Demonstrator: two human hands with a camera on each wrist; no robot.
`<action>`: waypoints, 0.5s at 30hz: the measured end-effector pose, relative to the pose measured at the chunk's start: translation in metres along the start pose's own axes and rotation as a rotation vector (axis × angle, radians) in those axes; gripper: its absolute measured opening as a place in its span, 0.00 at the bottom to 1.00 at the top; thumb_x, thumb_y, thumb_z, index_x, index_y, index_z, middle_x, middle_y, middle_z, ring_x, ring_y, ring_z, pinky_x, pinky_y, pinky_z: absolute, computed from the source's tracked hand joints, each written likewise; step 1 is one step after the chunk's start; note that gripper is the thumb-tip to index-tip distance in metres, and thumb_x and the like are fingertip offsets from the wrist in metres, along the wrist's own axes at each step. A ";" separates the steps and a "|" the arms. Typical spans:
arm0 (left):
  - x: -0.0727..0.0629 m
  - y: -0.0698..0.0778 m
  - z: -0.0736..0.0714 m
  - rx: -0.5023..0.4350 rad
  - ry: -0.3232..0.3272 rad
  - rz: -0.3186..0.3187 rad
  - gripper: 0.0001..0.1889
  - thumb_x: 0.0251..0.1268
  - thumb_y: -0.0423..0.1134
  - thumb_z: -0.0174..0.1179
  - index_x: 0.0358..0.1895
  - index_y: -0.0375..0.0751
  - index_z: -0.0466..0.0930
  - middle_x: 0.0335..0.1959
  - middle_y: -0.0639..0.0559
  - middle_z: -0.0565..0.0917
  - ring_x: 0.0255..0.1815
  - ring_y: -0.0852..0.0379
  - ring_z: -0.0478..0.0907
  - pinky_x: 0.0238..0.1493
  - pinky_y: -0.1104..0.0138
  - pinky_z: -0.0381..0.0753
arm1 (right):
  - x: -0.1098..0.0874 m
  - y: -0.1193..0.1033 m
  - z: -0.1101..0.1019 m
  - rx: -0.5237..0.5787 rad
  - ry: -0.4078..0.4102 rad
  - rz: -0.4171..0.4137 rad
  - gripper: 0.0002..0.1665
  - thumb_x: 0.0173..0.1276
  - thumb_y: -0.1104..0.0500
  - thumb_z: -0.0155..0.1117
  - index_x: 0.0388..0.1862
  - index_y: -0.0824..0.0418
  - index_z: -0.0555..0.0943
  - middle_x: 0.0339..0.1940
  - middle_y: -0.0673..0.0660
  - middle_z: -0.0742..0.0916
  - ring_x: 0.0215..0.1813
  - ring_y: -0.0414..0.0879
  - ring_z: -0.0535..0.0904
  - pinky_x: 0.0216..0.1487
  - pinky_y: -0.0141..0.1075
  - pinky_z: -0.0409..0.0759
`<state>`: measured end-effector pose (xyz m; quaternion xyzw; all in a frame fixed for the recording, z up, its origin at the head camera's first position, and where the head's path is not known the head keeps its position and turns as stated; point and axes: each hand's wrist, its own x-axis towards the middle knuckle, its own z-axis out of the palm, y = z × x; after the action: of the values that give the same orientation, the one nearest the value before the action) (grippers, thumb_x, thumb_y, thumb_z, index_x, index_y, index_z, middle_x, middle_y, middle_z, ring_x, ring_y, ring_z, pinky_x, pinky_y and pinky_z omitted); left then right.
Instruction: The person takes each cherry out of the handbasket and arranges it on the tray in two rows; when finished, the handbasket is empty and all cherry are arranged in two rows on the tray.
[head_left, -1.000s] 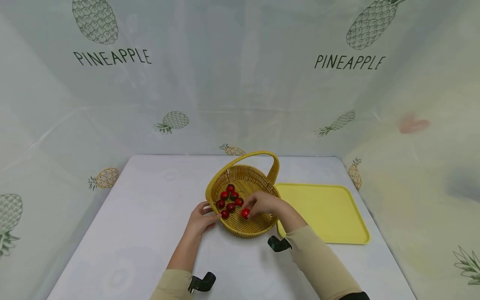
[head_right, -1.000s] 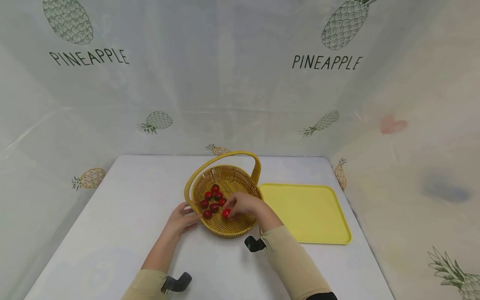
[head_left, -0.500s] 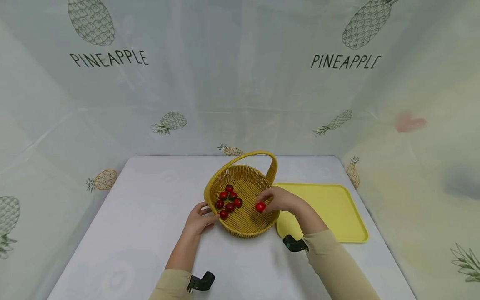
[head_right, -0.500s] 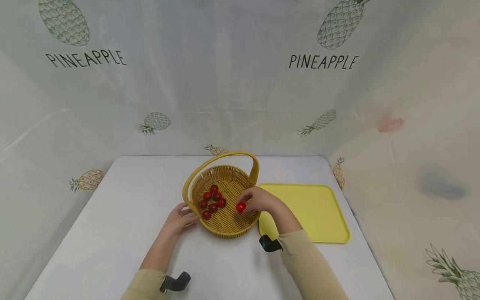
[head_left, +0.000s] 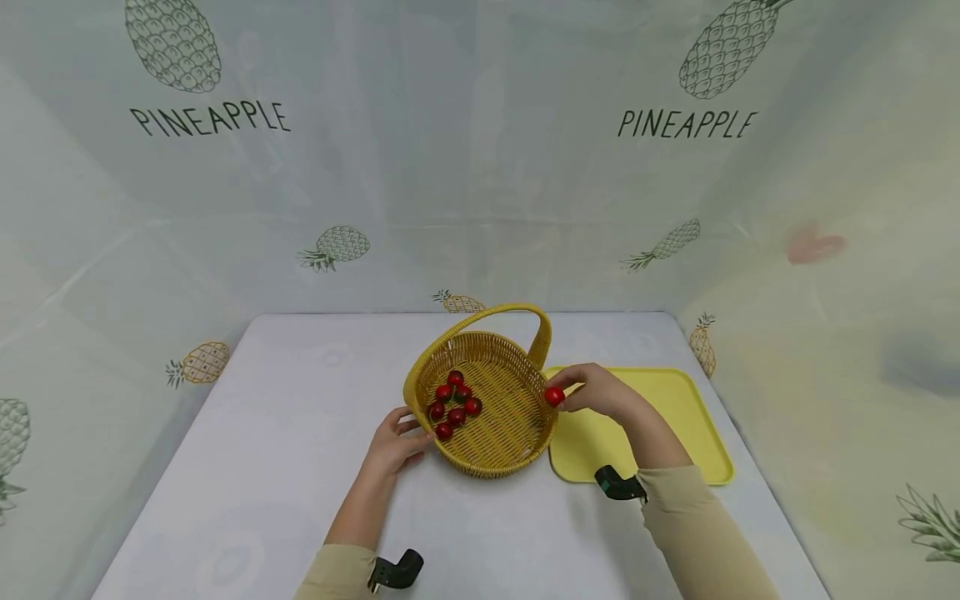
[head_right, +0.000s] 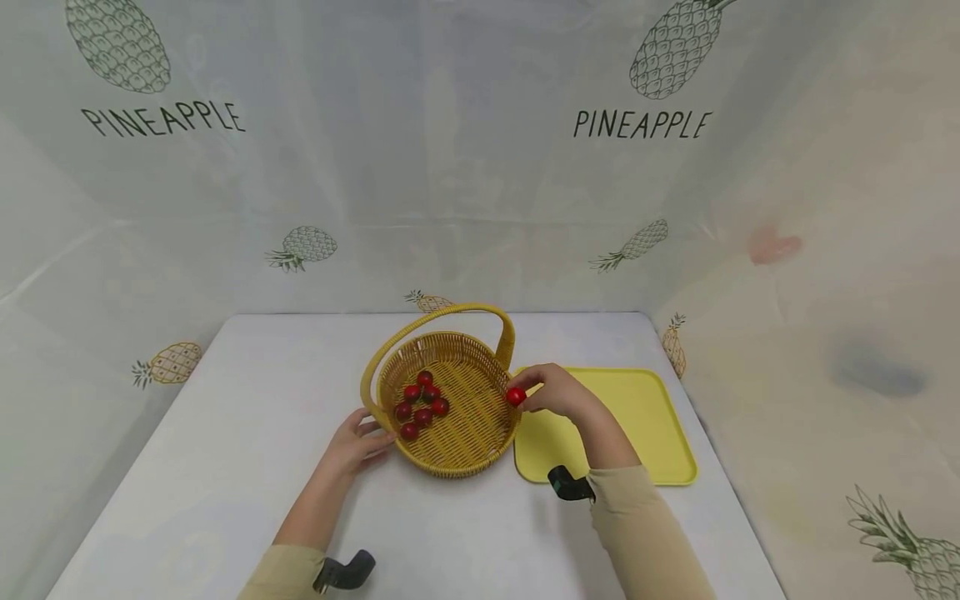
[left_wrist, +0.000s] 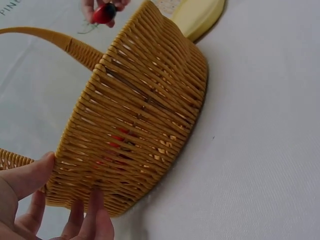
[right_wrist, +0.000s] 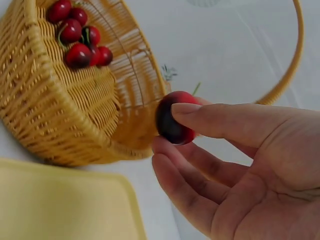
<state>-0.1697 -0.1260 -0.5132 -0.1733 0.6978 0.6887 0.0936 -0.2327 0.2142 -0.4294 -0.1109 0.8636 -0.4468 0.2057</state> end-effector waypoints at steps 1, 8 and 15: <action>0.000 0.000 0.000 0.009 -0.003 0.006 0.32 0.56 0.26 0.69 0.65 0.37 0.68 0.59 0.33 0.73 0.40 0.50 0.80 0.44 0.51 0.79 | 0.000 0.002 -0.002 0.006 0.012 0.005 0.17 0.60 0.69 0.69 0.50 0.65 0.83 0.48 0.59 0.84 0.51 0.55 0.77 0.48 0.45 0.78; -0.001 0.000 0.000 0.023 -0.006 0.017 0.32 0.57 0.27 0.69 0.65 0.37 0.68 0.58 0.33 0.74 0.39 0.50 0.80 0.43 0.51 0.79 | 0.002 0.014 -0.011 0.045 0.072 0.038 0.20 0.60 0.70 0.69 0.52 0.69 0.80 0.50 0.64 0.82 0.49 0.54 0.79 0.46 0.45 0.81; -0.002 0.000 0.001 0.020 -0.007 0.015 0.32 0.58 0.27 0.68 0.66 0.37 0.67 0.59 0.32 0.73 0.39 0.51 0.80 0.42 0.52 0.79 | 0.010 0.032 -0.015 0.079 0.114 0.094 0.21 0.61 0.69 0.69 0.54 0.70 0.79 0.49 0.65 0.82 0.46 0.52 0.80 0.45 0.46 0.81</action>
<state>-0.1681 -0.1251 -0.5130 -0.1649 0.7057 0.6828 0.0928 -0.2486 0.2401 -0.4500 -0.0366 0.8597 -0.4761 0.1813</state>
